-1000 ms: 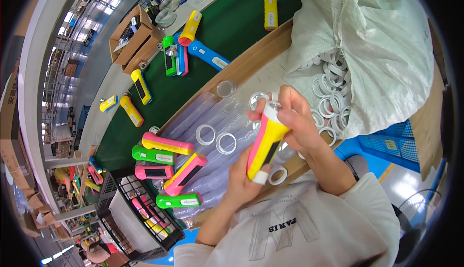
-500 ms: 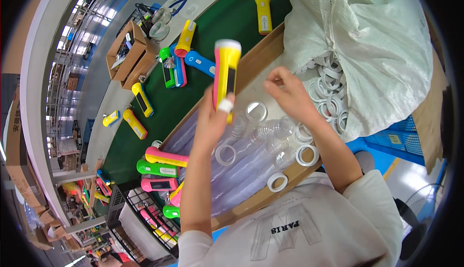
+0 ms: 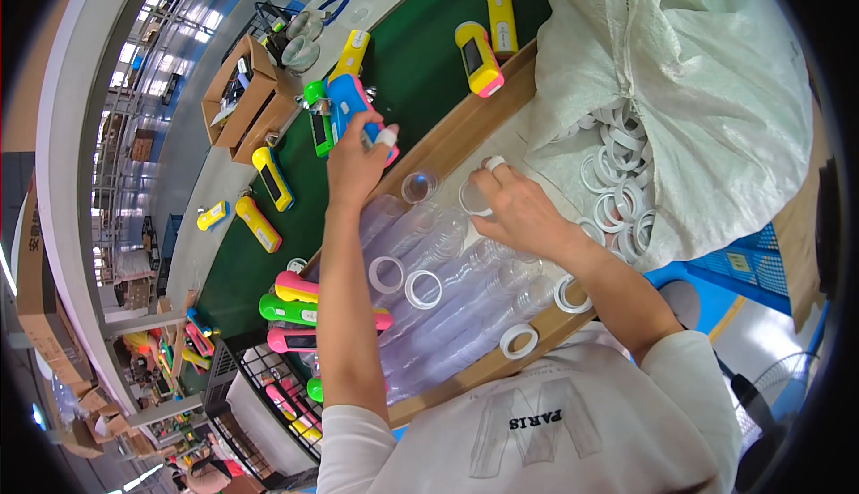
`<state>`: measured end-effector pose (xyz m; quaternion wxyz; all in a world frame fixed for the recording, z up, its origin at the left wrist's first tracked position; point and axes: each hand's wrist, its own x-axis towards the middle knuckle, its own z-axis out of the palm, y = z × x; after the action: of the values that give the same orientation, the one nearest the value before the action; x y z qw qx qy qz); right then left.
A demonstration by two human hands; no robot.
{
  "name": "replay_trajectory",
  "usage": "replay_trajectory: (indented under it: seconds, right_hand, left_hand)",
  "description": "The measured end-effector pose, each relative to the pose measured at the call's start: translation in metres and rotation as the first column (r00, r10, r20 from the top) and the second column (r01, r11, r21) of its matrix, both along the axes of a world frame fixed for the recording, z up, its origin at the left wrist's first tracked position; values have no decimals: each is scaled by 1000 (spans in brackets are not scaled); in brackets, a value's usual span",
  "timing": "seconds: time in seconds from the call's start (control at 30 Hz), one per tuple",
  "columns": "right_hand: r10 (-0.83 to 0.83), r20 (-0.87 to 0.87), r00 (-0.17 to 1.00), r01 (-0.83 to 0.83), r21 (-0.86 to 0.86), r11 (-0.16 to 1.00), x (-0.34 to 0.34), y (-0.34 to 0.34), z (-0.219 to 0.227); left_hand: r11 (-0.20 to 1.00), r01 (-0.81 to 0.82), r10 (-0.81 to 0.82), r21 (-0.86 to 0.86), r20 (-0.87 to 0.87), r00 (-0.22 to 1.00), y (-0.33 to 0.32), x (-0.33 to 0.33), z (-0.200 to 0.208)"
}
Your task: Assembling colorful solar-powered flashlights by attaching plastic components at a factory workbench.
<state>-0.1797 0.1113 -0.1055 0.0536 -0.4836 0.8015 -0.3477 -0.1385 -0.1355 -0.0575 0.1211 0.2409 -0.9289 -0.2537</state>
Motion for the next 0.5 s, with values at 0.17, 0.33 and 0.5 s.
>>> replay_trajectory:
  seconds: [0.17, 0.33, 0.5]
  right_hand:
    - [-14, 116, 993, 49, -301, 952, -6, -1, 14]
    - [95, 414, 905, 102, -428, 898, -2, -3, 21]
    - [142, 383, 913, 59, -468, 882, 1, 5, 23]
  left_hand:
    - [763, 163, -66, 625, -175, 982, 33, 88, 66]
    - [838, 409, -357, 360, -206, 911, 64, 144, 91]
    - [861, 487, -473, -151, 119, 873, 95, 166, 108]
